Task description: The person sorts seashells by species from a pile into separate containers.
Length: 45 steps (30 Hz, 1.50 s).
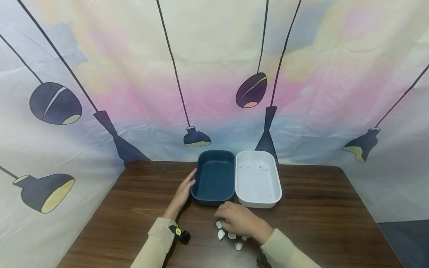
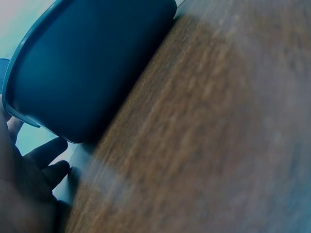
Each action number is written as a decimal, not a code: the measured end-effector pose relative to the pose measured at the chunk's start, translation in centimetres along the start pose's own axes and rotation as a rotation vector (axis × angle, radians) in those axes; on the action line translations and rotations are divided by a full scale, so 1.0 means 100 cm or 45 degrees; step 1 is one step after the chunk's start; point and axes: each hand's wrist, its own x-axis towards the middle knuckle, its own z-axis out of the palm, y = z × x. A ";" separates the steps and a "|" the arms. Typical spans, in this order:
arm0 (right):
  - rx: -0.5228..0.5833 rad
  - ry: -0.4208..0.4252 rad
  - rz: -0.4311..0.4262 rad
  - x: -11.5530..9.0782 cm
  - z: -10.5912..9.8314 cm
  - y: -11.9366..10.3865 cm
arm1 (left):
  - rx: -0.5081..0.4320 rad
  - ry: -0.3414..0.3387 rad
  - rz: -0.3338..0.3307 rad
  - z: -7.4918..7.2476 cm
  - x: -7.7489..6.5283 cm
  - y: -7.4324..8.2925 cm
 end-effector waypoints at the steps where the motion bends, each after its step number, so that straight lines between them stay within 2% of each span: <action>1: 0.003 -0.031 0.006 0.001 0.001 0.000 | 0.001 0.001 -0.002 0.000 0.001 -0.001; 3: 0.006 -0.086 0.014 0.002 0.003 0.001 | 0.005 0.000 -0.009 -0.001 0.002 -0.003; 10: 0.013 -0.196 0.077 0.006 0.005 0.001 | 0.018 0.037 0.003 0.002 0.016 -0.039; 12: 0.017 -0.219 0.098 0.007 0.005 0.001 | 0.020 0.054 0.015 0.004 0.017 -0.043; 24: -0.031 -0.266 0.132 0.011 0.010 -0.001 | 0.021 0.083 -0.018 0.007 0.014 -0.042; 35: -0.049 -0.293 0.146 0.014 0.009 -0.003 | 0.008 0.088 0.009 0.007 0.014 -0.044; 45: 0.000 -0.287 0.133 0.022 -0.005 -0.004 | -0.023 0.081 0.033 0.007 0.015 -0.044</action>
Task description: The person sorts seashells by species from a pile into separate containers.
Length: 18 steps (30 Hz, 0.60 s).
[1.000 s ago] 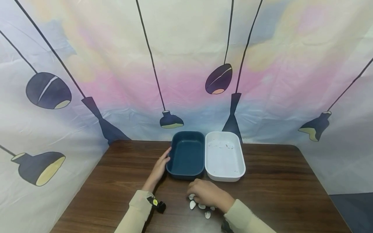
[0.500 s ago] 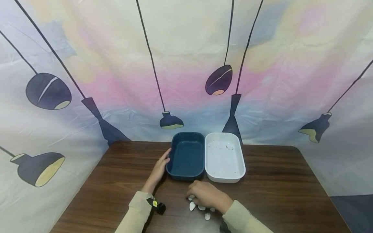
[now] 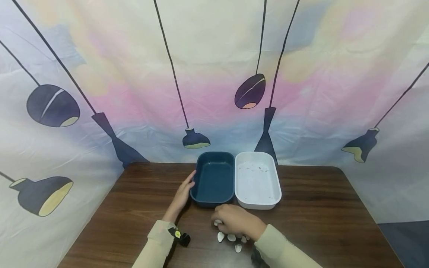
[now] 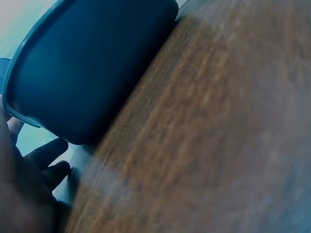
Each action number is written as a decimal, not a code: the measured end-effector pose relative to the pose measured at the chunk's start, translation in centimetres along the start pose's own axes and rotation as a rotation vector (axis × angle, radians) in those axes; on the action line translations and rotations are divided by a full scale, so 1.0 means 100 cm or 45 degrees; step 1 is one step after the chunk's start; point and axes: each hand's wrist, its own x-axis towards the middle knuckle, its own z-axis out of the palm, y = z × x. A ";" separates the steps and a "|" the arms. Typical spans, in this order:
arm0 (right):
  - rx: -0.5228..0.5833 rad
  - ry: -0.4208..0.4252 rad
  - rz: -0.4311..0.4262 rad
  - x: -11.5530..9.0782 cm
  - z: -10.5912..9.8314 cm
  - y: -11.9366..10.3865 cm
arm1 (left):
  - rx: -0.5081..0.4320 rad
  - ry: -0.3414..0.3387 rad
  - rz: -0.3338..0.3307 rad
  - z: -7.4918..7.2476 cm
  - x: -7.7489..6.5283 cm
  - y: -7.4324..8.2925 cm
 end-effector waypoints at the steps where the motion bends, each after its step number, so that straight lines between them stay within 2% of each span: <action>1: 0.002 0.001 -0.008 0.001 -0.002 0.000 | 0.004 0.003 -0.001 0.000 0.000 0.000; 8: 0.042 0.038 -0.035 0.005 -0.018 0.000 | 0.050 0.017 -0.006 -0.001 0.000 -0.002; 18: -0.005 0.090 -0.094 0.014 -0.042 -0.002 | 0.055 0.021 -0.012 -0.001 -0.001 -0.001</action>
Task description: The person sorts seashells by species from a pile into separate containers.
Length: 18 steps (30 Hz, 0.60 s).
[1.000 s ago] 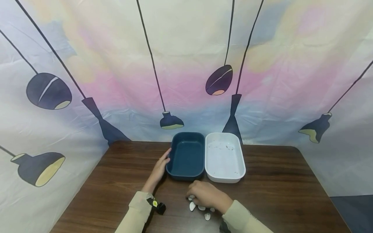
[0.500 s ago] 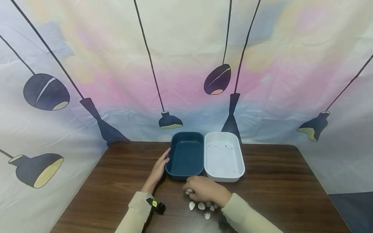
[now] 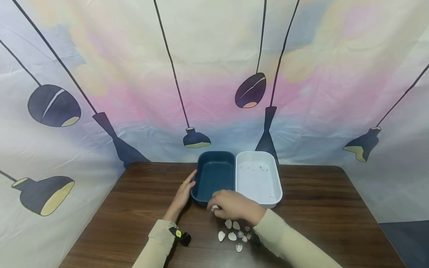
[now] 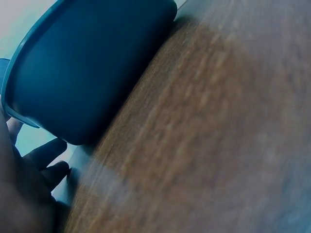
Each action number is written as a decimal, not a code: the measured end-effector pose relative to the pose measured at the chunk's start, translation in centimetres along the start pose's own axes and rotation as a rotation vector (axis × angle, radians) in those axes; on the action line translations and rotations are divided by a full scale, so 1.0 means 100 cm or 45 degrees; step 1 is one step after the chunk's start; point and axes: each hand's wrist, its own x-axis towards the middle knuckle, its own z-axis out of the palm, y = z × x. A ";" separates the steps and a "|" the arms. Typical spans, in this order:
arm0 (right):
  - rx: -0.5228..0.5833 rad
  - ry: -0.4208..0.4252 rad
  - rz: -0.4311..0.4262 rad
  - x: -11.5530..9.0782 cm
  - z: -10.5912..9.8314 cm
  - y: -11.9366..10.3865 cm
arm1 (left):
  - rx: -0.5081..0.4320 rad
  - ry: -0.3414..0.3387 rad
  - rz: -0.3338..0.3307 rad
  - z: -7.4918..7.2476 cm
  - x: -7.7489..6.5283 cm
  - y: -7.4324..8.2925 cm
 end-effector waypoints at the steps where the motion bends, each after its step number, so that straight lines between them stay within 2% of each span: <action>1: -0.001 0.001 -0.001 0.001 -0.002 0.000 | -0.001 -0.002 0.000 0.000 0.000 0.000; 6: -0.013 0.013 -0.012 0.007 -0.008 0.001 | -0.003 -0.027 -0.026 -0.002 0.001 0.004; 14: -0.007 0.036 -0.007 0.017 -0.015 0.010 | 0.010 -0.082 -0.022 -0.007 -0.012 0.044; 18: -0.008 0.036 0.015 0.024 -0.017 0.015 | -0.016 -0.069 -0.015 -0.006 -0.014 0.046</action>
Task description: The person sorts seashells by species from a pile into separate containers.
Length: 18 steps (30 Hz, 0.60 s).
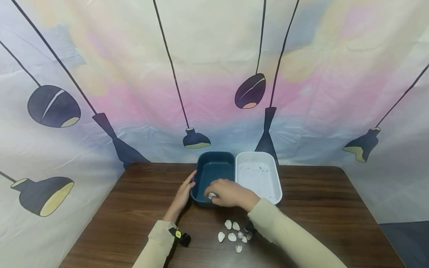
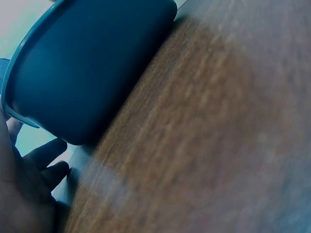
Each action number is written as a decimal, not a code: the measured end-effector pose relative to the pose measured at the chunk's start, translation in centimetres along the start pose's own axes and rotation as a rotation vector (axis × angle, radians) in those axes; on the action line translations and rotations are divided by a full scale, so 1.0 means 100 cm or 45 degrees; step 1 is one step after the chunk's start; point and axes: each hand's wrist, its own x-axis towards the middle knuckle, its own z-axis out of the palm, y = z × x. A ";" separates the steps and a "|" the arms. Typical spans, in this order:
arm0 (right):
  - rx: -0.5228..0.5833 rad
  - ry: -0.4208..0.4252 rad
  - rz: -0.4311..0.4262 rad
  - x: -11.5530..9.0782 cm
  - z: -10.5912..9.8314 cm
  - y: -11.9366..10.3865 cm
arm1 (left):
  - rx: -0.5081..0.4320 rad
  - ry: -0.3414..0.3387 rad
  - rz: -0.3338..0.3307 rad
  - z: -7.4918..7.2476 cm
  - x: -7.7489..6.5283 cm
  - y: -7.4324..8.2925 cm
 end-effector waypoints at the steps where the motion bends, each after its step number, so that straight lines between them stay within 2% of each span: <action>1: 0.001 0.003 0.004 0.002 0.000 0.001 | -0.011 0.004 0.000 0.000 0.000 -0.001; 3: 0.016 0.007 0.011 0.005 0.001 0.004 | -0.034 0.013 -0.003 0.001 0.002 -0.007; 10: 0.091 0.010 0.014 0.017 0.005 0.018 | -0.027 0.058 0.010 0.006 0.014 -0.043; 18: 0.113 -0.009 0.098 0.031 0.008 0.029 | -0.006 0.058 0.022 0.005 0.014 -0.046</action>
